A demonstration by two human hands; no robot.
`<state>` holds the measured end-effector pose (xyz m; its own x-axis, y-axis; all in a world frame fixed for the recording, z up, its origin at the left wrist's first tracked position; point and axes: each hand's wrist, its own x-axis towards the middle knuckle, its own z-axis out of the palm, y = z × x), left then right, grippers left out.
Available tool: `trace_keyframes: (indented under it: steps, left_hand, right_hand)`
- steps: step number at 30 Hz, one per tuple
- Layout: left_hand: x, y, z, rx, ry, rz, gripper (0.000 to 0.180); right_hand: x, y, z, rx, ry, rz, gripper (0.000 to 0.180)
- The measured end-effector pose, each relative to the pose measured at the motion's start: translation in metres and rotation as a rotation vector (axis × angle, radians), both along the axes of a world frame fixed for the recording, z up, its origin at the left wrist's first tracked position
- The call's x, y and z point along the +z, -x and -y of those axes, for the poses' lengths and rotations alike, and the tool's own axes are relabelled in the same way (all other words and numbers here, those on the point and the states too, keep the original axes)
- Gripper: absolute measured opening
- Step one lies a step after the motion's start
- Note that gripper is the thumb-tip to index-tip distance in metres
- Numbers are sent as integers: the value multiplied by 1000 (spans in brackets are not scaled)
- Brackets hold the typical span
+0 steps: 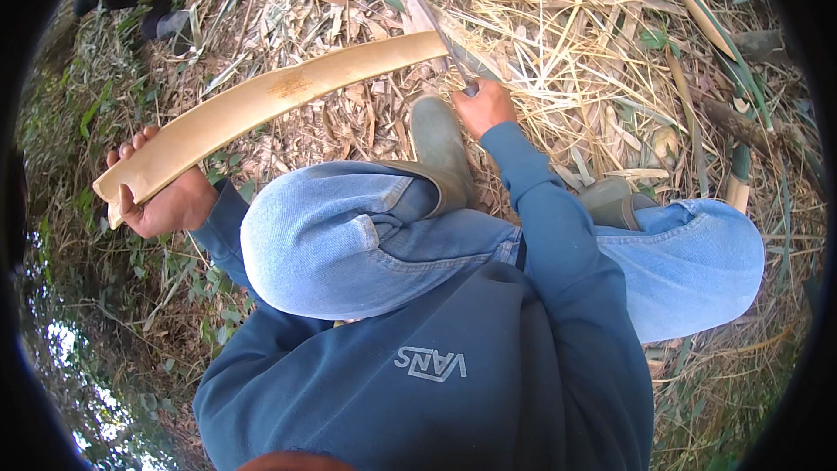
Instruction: The person sits on the ground and uses a machete to shave and shape a long piece of split bamboo. They repeatedly scrape the surface and edges, turning the piece to work different sides. Another person is visible in the background also working with bamboo.
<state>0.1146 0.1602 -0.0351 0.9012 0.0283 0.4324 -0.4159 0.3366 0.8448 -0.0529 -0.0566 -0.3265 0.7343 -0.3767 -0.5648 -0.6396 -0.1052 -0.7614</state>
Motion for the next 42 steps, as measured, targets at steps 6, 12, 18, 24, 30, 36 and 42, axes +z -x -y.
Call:
trace_keyframes:
  steps: [6, 12, 18, 24, 30, 36, 42]
  left_hand:
    - [5, 1, 15, -119, 32, 40, 38]
    - [8, 3, 15, -256, 43, 52, 32]
    - [16, 15, 22, -324, 39, 58, 34]
    - [8, 9, 19, -372, 43, 83, 33]
    - [8, 15, 23, -340, 40, 91, 31]
    - [9, 20, 18, -310, 76, 58, 28]
    - [4, 19, 15, -264, 58, 52, 23]
  right_hand:
    - [78, -18, 2, 35, -77, 194, 31]
    - [132, -21, 1, 214, -176, 389, 23]
    - [143, -21, -7, 220, -83, 639, 21]
    - [138, -19, -1, 215, -137, 498, 21]
    - [105, -13, -10, 142, -47, 420, 19]
    - [102, -4, -12, 141, -94, 382, 20]
    - [82, -10, -2, 147, -55, 156, 24]
